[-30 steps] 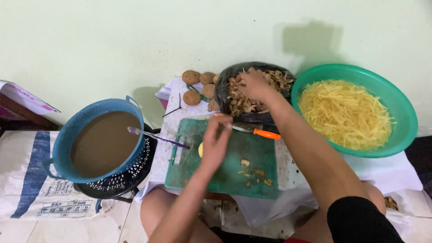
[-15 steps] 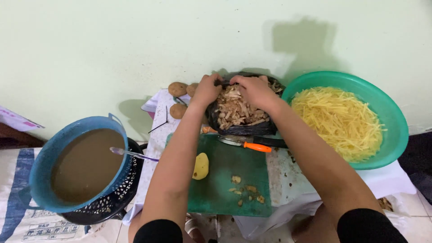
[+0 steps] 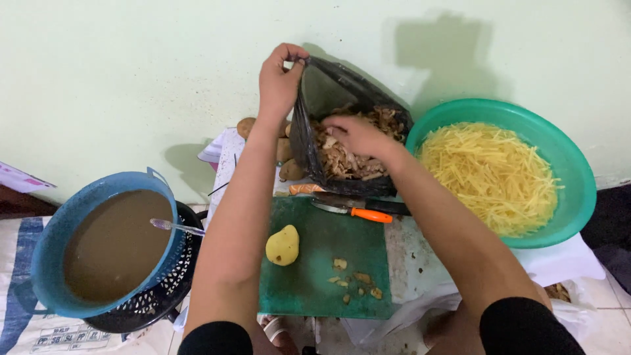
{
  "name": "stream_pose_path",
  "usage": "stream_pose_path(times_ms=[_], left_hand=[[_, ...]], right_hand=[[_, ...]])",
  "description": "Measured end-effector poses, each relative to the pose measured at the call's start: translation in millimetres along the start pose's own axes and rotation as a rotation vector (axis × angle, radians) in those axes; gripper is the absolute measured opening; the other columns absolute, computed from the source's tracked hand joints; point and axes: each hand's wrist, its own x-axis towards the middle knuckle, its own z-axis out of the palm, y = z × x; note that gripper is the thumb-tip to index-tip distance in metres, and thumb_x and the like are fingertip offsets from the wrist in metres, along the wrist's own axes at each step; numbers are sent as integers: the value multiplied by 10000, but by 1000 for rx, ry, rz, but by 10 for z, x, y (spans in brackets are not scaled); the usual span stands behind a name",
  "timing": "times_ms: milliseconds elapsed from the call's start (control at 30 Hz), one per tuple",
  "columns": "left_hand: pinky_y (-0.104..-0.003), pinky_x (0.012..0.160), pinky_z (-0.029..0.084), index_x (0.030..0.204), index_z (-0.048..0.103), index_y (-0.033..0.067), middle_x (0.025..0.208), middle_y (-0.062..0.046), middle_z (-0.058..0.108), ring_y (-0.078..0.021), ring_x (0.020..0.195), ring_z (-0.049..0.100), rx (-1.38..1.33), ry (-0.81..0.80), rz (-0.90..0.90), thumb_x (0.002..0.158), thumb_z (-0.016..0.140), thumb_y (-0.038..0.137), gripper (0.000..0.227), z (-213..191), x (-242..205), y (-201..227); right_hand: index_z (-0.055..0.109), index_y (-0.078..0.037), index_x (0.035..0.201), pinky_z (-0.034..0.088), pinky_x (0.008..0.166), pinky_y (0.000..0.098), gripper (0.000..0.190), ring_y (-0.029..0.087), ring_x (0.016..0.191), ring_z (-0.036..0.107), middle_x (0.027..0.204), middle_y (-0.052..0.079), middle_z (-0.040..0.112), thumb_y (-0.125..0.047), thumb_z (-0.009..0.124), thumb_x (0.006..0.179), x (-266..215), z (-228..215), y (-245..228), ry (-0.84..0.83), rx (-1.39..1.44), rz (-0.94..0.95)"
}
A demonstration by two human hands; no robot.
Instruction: Peeling a potato and then slicing it into thin strips on a cutting board using a knife.
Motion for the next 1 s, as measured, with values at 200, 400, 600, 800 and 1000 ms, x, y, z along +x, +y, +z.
stream_pose_path(times_ms=[200, 400, 600, 800, 1000], left_hand=[[-259, 742, 497, 989, 700, 74, 981, -31, 695, -146, 869, 626, 145, -100, 123, 875, 633, -11, 157, -263, -97, 37], [-314, 821, 491, 1035, 708, 97, 1060, -63, 612, -209, 927, 590, 258, -240, 45, 865, 700, 56, 174, -377, -274, -53], [-290, 736, 498, 964, 717, 80, 960, -55, 624, -184, 864, 601, 266, -112, 129, 857, 674, -2, 141, -350, -335, 54], [-295, 753, 516, 939, 711, 68, 970, -66, 593, -186, 865, 608, 307, -46, 65, 852, 664, -35, 143, -471, -367, 128], [-323, 739, 519, 909, 705, 48, 953, -88, 597, -210, 851, 620, 379, 74, 120, 860, 657, -40, 112, -456, -353, 81]], right_hand=[[691, -87, 1238, 519, 850, 298, 277, 146, 948, 644, 1198, -13, 734, -161, 545, 1014, -349, -751, -79, -6, 45, -65], [694, -204, 1109, 424, 1048, 590, 320, 329, 1149, 627, 1154, 8, 736, -443, 717, 898, -930, -730, 11, -125, -587, 320], [622, -76, 1139, 339, 903, 492, 315, 376, 1014, 523, 957, 204, 711, -71, 554, 831, -1086, -215, 106, 3, -841, 210], [654, -147, 954, 540, 842, 313, 77, 161, 884, 671, 930, 19, 710, -128, 712, 907, -1076, -755, -60, -63, -245, 296], [609, -98, 927, 465, 693, 277, 170, 134, 741, 566, 803, 14, 632, -10, 741, 867, -1401, -1256, -280, 45, 193, 196]])
